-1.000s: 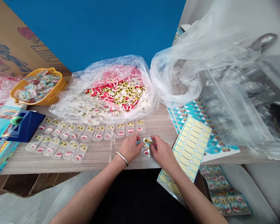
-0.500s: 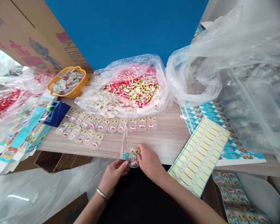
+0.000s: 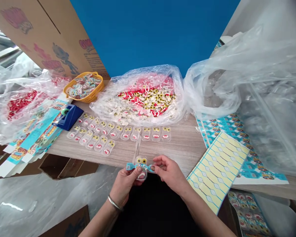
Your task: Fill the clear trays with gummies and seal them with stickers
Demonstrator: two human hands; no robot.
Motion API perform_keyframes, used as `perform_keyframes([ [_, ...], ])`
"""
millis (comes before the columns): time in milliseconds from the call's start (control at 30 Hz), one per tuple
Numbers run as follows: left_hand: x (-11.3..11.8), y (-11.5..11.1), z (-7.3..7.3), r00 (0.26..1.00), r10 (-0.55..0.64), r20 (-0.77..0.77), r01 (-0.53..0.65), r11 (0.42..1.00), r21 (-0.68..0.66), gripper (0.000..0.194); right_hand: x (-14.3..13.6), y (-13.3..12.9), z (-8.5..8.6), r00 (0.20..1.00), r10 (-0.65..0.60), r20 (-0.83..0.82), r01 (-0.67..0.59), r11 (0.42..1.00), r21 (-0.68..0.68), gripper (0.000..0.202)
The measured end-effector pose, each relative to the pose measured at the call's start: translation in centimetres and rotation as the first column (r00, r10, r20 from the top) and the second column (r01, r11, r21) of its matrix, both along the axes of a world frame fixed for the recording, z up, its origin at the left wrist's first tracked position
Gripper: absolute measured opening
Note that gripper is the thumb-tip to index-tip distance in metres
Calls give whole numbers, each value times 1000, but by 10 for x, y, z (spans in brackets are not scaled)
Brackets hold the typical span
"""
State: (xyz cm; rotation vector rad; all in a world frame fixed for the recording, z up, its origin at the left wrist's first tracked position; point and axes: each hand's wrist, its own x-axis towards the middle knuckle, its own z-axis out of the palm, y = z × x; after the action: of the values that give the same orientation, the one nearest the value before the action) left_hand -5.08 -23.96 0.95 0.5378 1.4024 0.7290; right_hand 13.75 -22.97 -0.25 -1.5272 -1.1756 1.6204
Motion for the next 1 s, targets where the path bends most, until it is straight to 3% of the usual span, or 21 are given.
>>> perform_keyframes([
  [67,4,8,8,999,-31,26,29,998,48,34,11,0,4,991,-16,-134,13,1000,-22,25],
  [200,21,18,25,981,-79,177,63,994,94,28,25,1,18,969,-46,-245,49,999,8,28],
  [367,44,21,39,902,-154,404,130,988,84,23,26,0,32,904,-35,-425,62,997,50,30],
  [667,64,22,42,850,-241,469,204,971,128,26,15,-2,16,734,-125,-668,90,992,-87,35],
  [733,66,23,40,858,-226,462,182,974,138,24,15,0,13,743,-157,-651,105,987,-118,36],
  [800,69,25,36,890,-152,430,110,987,121,22,18,2,12,803,-211,-557,178,977,-114,37],
  [900,72,28,27,939,16,344,-43,996,74,34,27,5,16,890,-325,-320,355,934,37,33],
  [1000,76,30,21,962,30,271,-61,992,108,40,33,5,22,917,-309,-254,354,922,155,31],
])
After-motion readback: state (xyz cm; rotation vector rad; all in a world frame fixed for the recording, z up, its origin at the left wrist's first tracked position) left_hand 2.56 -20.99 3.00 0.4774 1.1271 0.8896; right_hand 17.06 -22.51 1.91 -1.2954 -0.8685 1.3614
